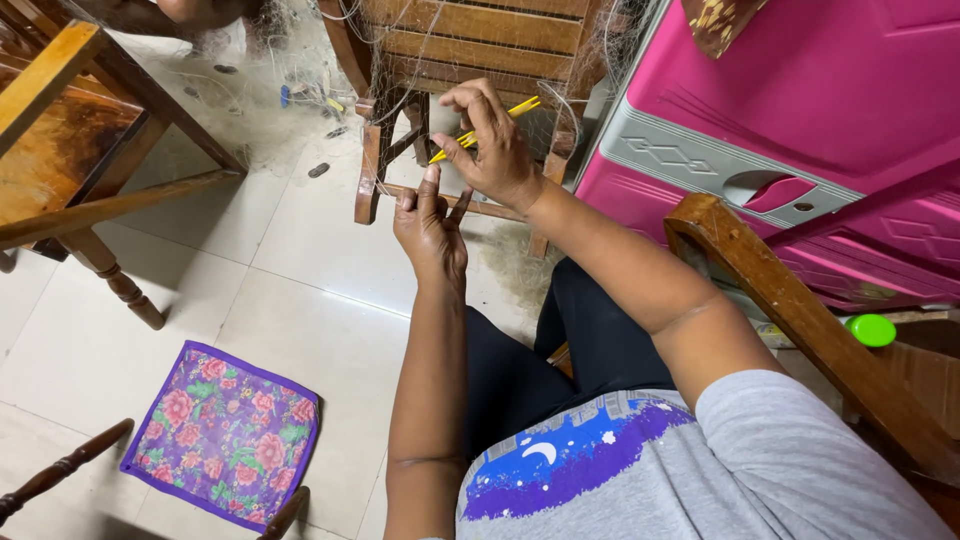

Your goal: Repairing a fishing net using a shuttle and scissors

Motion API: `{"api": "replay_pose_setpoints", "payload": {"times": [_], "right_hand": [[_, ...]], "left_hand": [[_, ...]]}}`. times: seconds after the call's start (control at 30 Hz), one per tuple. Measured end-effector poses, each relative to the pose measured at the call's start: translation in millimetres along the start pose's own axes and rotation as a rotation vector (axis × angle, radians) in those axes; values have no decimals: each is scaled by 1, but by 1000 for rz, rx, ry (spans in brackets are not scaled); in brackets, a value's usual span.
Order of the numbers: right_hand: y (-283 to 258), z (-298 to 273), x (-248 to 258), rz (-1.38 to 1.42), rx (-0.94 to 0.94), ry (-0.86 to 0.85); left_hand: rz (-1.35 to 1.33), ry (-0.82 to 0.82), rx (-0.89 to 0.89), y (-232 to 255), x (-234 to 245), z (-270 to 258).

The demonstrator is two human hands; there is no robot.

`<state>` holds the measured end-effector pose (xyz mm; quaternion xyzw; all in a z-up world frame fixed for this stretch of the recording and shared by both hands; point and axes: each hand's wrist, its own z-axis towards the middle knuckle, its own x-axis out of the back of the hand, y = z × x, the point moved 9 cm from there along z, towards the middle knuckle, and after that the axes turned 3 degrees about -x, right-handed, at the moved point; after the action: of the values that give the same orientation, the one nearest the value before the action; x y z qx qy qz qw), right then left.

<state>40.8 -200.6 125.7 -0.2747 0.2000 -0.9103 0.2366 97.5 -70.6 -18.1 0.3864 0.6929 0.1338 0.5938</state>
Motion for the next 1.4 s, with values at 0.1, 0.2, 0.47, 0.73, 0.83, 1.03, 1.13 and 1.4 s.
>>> {"api": "replay_pose_setpoints", "payload": {"times": [0.1, 0.2, 0.47, 0.73, 0.83, 1.03, 1.13, 1.4], "right_hand": [[-5, -2, 1, 42, 41, -15], [-16, -1, 2, 92, 74, -47], [-20, -23, -23, 162, 163, -41], [-90, 9, 72, 471, -53, 213], [-83, 26, 102, 783, -145, 191], [-66, 44, 103, 250, -43, -121], [-50, 42, 88, 272, -28, -266], [20, 25, 169, 757, -278, 384]], "left_hand": [[13, -15, 8, -2, 3, 3], [25, -41, 10, -7, 6, 7], [6, -60, -61, -18, 12, 18], [-24, 4, -56, 7, 10, 14], [-2, 45, -61, 20, 12, 13], [-44, 36, -78, 18, 10, 11], [-39, 22, -63, 14, 9, 11], [-58, -45, -97, 26, 11, 17]]}}
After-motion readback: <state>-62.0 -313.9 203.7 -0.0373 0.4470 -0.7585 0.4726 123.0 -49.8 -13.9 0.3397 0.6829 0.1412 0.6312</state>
